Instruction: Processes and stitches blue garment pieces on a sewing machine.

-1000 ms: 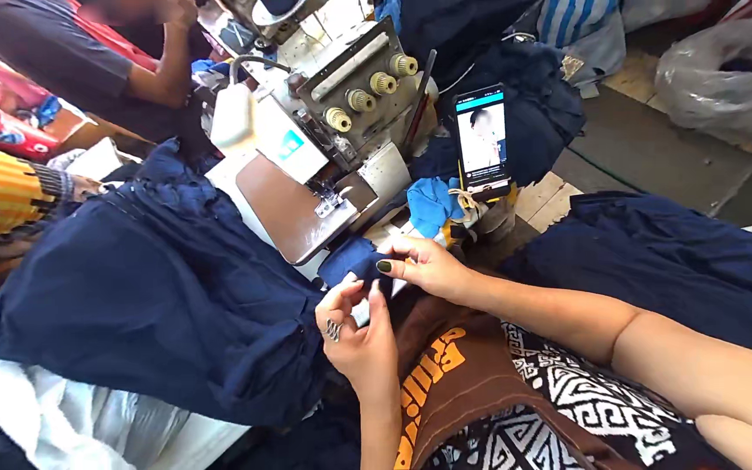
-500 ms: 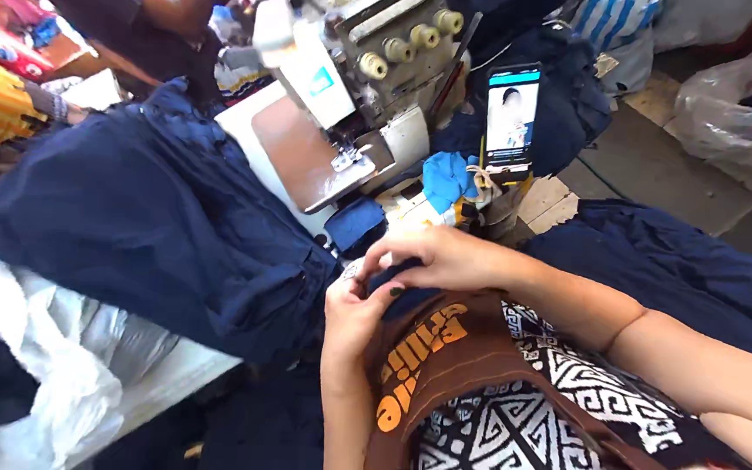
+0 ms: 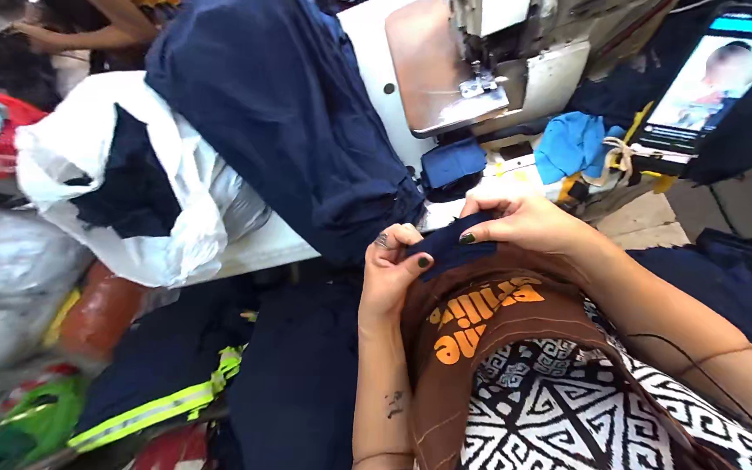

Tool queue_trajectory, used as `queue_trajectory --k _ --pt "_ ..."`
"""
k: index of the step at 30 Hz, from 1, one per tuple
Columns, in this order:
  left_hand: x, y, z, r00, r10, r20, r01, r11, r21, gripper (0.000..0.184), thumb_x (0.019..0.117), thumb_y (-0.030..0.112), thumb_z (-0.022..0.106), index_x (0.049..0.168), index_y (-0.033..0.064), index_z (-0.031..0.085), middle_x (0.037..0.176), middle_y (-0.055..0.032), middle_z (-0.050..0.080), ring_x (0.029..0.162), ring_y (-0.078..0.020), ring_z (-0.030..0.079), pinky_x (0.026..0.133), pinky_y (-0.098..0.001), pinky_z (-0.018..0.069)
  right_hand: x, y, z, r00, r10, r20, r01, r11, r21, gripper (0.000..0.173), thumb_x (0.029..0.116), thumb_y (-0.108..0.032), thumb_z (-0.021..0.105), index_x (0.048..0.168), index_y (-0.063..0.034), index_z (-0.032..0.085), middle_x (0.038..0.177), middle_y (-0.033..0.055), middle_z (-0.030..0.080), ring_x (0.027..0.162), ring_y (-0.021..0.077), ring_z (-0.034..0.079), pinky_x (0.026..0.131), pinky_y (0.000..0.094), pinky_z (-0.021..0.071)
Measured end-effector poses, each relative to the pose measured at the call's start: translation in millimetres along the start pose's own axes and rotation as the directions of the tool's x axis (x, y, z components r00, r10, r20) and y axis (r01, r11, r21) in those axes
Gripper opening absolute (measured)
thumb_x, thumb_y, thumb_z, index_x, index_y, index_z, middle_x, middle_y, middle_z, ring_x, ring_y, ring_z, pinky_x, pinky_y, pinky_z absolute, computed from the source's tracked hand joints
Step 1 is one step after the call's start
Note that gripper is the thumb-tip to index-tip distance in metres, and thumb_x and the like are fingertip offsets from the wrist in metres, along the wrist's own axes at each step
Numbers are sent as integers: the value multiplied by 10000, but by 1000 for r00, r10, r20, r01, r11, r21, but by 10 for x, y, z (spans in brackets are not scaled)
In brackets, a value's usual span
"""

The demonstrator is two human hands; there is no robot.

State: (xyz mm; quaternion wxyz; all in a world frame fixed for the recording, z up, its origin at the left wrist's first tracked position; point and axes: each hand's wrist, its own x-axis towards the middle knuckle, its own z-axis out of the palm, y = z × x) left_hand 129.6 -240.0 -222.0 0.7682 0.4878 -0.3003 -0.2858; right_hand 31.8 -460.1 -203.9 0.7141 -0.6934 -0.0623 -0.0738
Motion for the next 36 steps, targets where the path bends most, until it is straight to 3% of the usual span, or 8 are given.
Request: queue_trajectory --k 4,8,13,16,18,22,27,36 --pt "-111 257 6 941 193 -279 -20 852 523 159 801 57 847 876 99 713 866 23 664 777 -63 637 689 -223 571 283 60 104 985 -168 -33 155 957 -244 66 886 -55 743 947 -29 747 907 23 665 864 52 630 771 188 542" --pt "-7 559 -87 834 475 -280 -48 568 822 164 841 79 823 978 57 735 1102 -27 623 823 -23 590 672 -142 508 774 -33 198 950 -307 58 306 879 -366 140 940 -89 664 1006 -29 772 945 71 659 935 99 614 845 238 515" --pt "261 848 -405 940 237 -245 155 343 927 99 873 111 775 930 76 701 1472 -77 525 800 -35 555 638 -202 439 1330 -79 252 962 -166 217 251 850 -464 103 894 -99 735 967 -50 788 1133 112 692 1096 168 633 940 324 521" --pt "276 783 -549 978 83 -189 156 303 940 109 847 45 787 922 61 708 1302 -138 618 820 -153 615 668 -323 517 1386 31 276 936 -72 343 242 840 -485 88 891 -95 752 949 -35 779 1182 122 690 1072 181 659 854 329 570" --pt "193 720 -550 978 79 -194 153 361 920 113 838 48 796 912 68 713 1144 -101 632 818 -124 596 681 -277 511 1276 110 303 917 -141 373 321 817 -479 86 885 -72 738 942 -26 784 1114 136 709 1045 202 668 896 339 554" --pt "-51 567 -445 934 322 -153 -1 432 902 103 841 38 787 910 40 710 1120 -84 599 914 -55 614 762 -161 545 928 184 422 893 -370 257 450 717 -532 95 920 -25 682 957 -14 768 1001 150 679 946 210 658 834 297 556" --pt "-107 466 -324 741 671 16 -228 229 946 98 845 0 782 878 -4 689 1038 -109 653 1008 -130 651 860 -224 559 759 151 557 707 -691 148 577 443 -686 72 937 8 656 935 41 720 964 205 658 891 238 659 767 283 563" --pt "-90 392 -342 611 791 -23 -257 226 940 129 836 0 761 814 34 638 978 -80 691 990 -142 685 814 -253 584 766 116 621 604 -786 132 564 304 -768 43 941 -17 661 925 23 665 959 198 679 941 259 688 819 305 576"
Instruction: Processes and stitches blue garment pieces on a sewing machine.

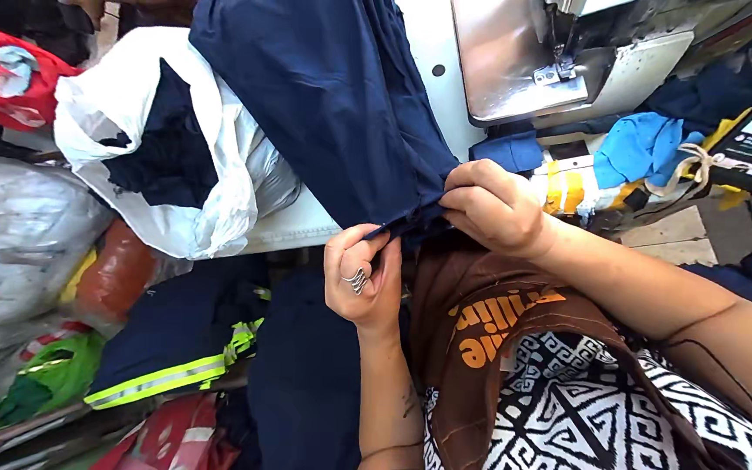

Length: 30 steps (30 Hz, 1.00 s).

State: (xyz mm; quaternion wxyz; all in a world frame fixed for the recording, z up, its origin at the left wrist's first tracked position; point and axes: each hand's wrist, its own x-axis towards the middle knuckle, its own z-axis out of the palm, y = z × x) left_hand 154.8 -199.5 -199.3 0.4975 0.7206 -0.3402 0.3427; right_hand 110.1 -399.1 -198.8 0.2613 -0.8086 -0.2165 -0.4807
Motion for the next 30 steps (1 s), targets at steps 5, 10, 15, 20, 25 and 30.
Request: queue_trajectory --k 5,10,15,20,25,30 --pt "-48 -20 47 998 -42 -39 40 998 -52 149 816 0 779 823 47 638 945 -46 669 952 -113 670 792 -229 576 39 -25 -11 998 66 -3 -66 998 1 63 930 -4 648 876 26 641 894 189 645 860 266 666 711 325 555" --pt "143 27 142 976 -190 111 190 982 10 321 875 21 756 1192 15 704 980 -33 669 879 -64 626 774 -201 534 175 17 25 967 252 -25 -253 964 -84 56 919 -53 700 942 -3 693 772 119 681 696 231 641 660 377 497" --pt "822 -108 615 931 -302 206 329 938 -111 80 942 56 679 1000 0 683 1027 -59 666 1001 -110 633 904 -283 536 429 291 -47 848 528 -36 -528 849 17 247 874 -67 757 1086 18 664 750 67 661 659 164 615 645 325 527" --pt "1346 -3 1486 865 -315 390 303 948 93 147 959 115 633 1049 21 703 1034 -96 704 981 -152 654 896 -348 515 366 569 -314 611 789 -60 -745 599 294 292 897 -62 705 1140 -8 552 779 28 591 631 69 557 590 226 499" --pt "1162 256 2014 711 -410 572 270 909 316 310 879 84 715 1176 32 644 971 -165 709 930 -340 688 821 -548 540 -79 636 -619 380 920 -95 -814 382 438 333 847 -8 726 1130 -9 551 843 32 601 596 47 533 527 197 472" --pt "1000 317 2268 665 -512 543 347 856 382 398 856 134 729 1229 61 609 910 -116 691 904 -300 673 832 -530 512 -239 649 -811 59 998 34 -791 26 612 262 868 51 692 1058 -56 546 711 -2 537 565 52 497 518 203 431"
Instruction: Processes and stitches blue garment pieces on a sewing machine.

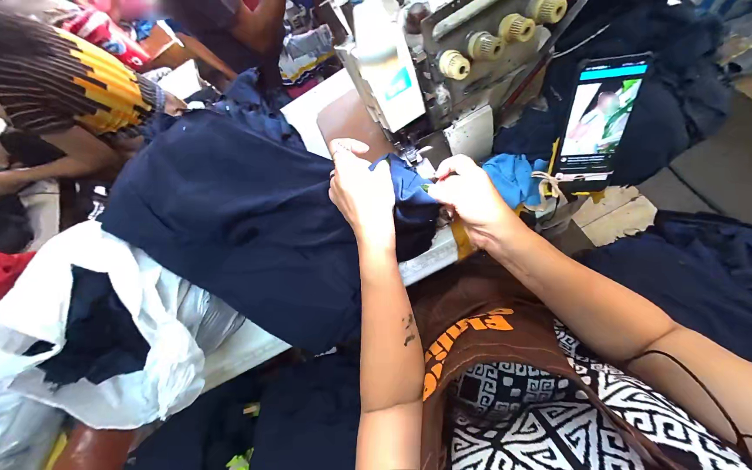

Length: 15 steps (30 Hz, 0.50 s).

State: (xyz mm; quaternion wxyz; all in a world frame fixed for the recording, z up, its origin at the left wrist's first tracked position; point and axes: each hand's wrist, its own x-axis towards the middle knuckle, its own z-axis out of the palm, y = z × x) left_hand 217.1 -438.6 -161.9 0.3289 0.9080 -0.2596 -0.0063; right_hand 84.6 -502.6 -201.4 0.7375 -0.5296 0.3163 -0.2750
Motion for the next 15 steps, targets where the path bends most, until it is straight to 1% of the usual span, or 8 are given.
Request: queue_trajectory --k 1,3,5,7,10,12,13,15 --pt "32 26 19 1000 -19 6 19 1000 -1 411 848 133 736 1231 61 606 912 -112 685 904 -295 667 830 -527 509 21 -28 -7 999 51 -17 -50 998 29 248 879 46 688 1053 -57 546 723 5 538 556 57 492 507 203 427" --pt "129 78 56 999 -43 13 43 999 -1 439 830 133 746 1237 65 594 907 -93 677 902 -276 658 824 -519 506 93 -71 12 993 103 -53 -99 992 79 233 895 24 683 1052 -59 533 720 9 528 511 56 467 469 197 416" --pt "215 136 89 998 -63 21 62 998 5 453 819 134 745 1240 65 592 921 -89 684 924 -278 655 840 -530 496 149 -80 23 990 120 -76 -112 989 100 229 904 13 682 1058 -52 525 748 18 525 504 64 455 463 203 415" --pt "269 184 112 997 -71 26 71 997 5 440 833 129 737 1244 60 594 948 -89 697 957 -273 654 865 -529 483 179 -74 31 989 107 -98 -97 990 100 238 899 17 689 1055 -55 524 704 10 513 491 64 447 457 209 409" --pt "296 203 149 998 -54 13 54 998 16 400 842 111 718 1219 55 599 965 -89 703 974 -267 657 877 -519 484 184 -40 26 992 28 -119 -22 998 55 268 880 30 708 1051 -51 518 669 -10 481 513 57 460 486 208 421" --pt "296 198 166 999 -33 -5 33 999 8 387 840 96 708 1211 56 604 943 -79 702 952 -256 658 859 -505 486 187 8 21 990 -61 -126 63 998 9 274 860 30 721 1023 -52 516 638 -26 473 510 48 472 495 202 436" --pt "290 189 164 1000 -25 -5 25 1000 -1 382 843 96 708 1210 51 611 946 -80 704 957 -254 656 870 -503 483 187 40 22 986 -112 -122 110 994 -24 274 855 24 726 1009 -54 513 621 -35 467 502 40 469 496 196 437" --pt "314 139 161 1000 8 4 -8 1000 -10 353 844 118 709 1180 55 622 923 -73 691 923 -239 654 846 -479 495 186 86 36 974 -202 -105 191 976 -99 272 852 6 736 1006 -48 519 613 -42 456 510 32 452 516 191 423"
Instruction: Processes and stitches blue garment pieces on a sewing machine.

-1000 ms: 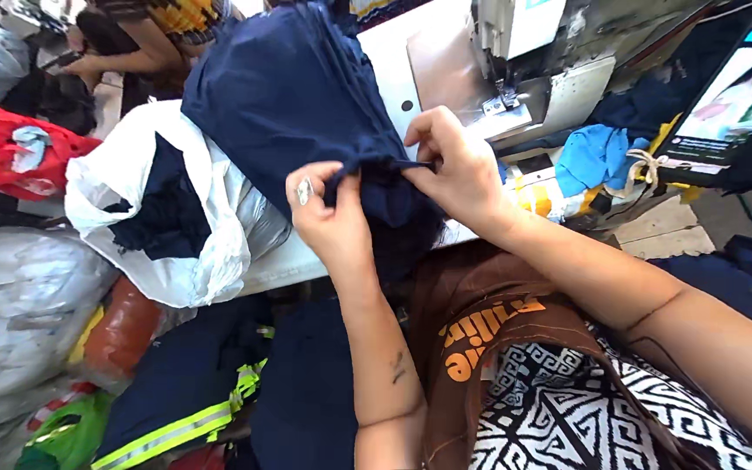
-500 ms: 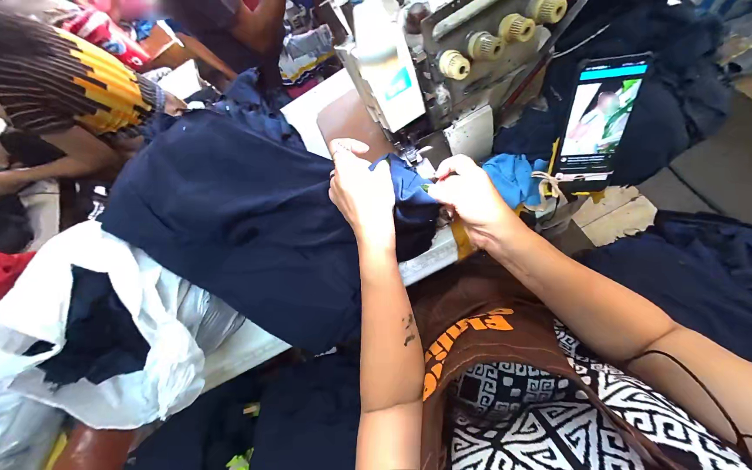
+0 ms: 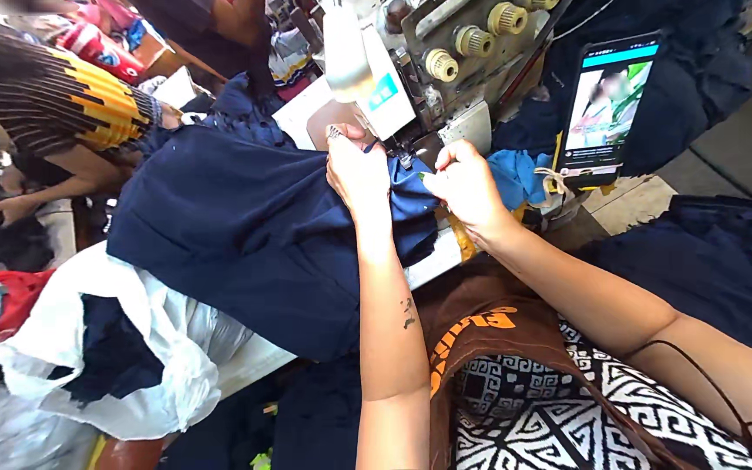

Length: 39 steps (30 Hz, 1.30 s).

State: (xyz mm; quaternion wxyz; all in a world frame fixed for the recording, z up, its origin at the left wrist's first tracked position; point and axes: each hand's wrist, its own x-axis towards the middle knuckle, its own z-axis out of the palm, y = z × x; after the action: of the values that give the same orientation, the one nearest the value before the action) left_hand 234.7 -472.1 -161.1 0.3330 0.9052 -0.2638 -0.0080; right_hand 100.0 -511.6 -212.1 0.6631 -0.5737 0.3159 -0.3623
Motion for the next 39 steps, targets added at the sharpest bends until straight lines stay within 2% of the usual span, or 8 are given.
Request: queue_trajectory --k 8,12,15,19,21,25,34,39 --pt "101 -175 -16 996 87 -9 -88 990 -110 391 903 210 738 1215 21 598 947 -86 678 891 -192 650 851 -406 522 63 -69 -12 986 -136 92 158 941 -301 217 921 -120 717 1073 -56 576 669 11 534 551 103 524 545 290 490" --pt "-68 -268 -25 984 115 -139 -144 964 -226 345 998 118 584 1311 -13 522 1002 -84 672 874 -126 652 824 -298 540 97 -283 -52 818 -446 364 575 594 -563 299 980 -218 666 1257 -109 701 987 131 669 747 271 657 648 446 550" --pt "-281 -299 -35 951 119 -285 -218 912 -348 341 985 39 579 1309 -35 507 1095 -111 640 962 -114 648 849 -245 548 186 -286 22 645 -529 552 758 352 -549 171 942 -217 714 1017 -64 722 1045 223 628 773 356 666 615 475 561" --pt "-581 -490 -48 799 369 -474 -492 855 -164 284 993 112 639 1257 16 598 1277 -109 619 1229 -190 573 992 -323 503 304 -433 16 799 -375 470 546 779 -308 176 967 -173 672 963 -6 723 958 91 671 817 156 634 734 331 543" --pt "-596 -523 -11 725 487 -487 -605 788 -113 281 939 77 699 1209 41 628 1287 -93 628 1278 -229 544 1047 -368 470 313 -593 -7 895 -112 432 166 982 -90 136 986 -131 659 1025 -3 633 729 8 561 531 36 463 500 188 411" --pt "-556 -464 29 742 573 -347 -663 705 -253 356 942 78 704 1284 56 608 1333 -88 622 1297 -225 544 1081 -419 448 333 -647 -77 837 14 547 -127 977 170 169 990 -48 612 1149 -52 553 670 -5 528 426 30 376 394 169 341" --pt "-382 -454 -624 569 821 43 -815 570 -108 332 1012 268 624 743 74 636 783 -72 608 910 -255 574 908 -478 405 229 -480 -210 780 -322 536 543 773 -327 305 859 66 602 1137 -28 688 1193 140 642 1029 222 641 842 408 559" --pt "-302 -308 -663 479 867 137 -784 493 -378 249 1011 176 602 858 1 692 879 -92 657 899 -162 623 836 -333 496 -121 -329 -251 675 -339 656 571 803 -172 140 891 -130 735 970 -15 731 1019 81 649 966 139 622 839 299 543"
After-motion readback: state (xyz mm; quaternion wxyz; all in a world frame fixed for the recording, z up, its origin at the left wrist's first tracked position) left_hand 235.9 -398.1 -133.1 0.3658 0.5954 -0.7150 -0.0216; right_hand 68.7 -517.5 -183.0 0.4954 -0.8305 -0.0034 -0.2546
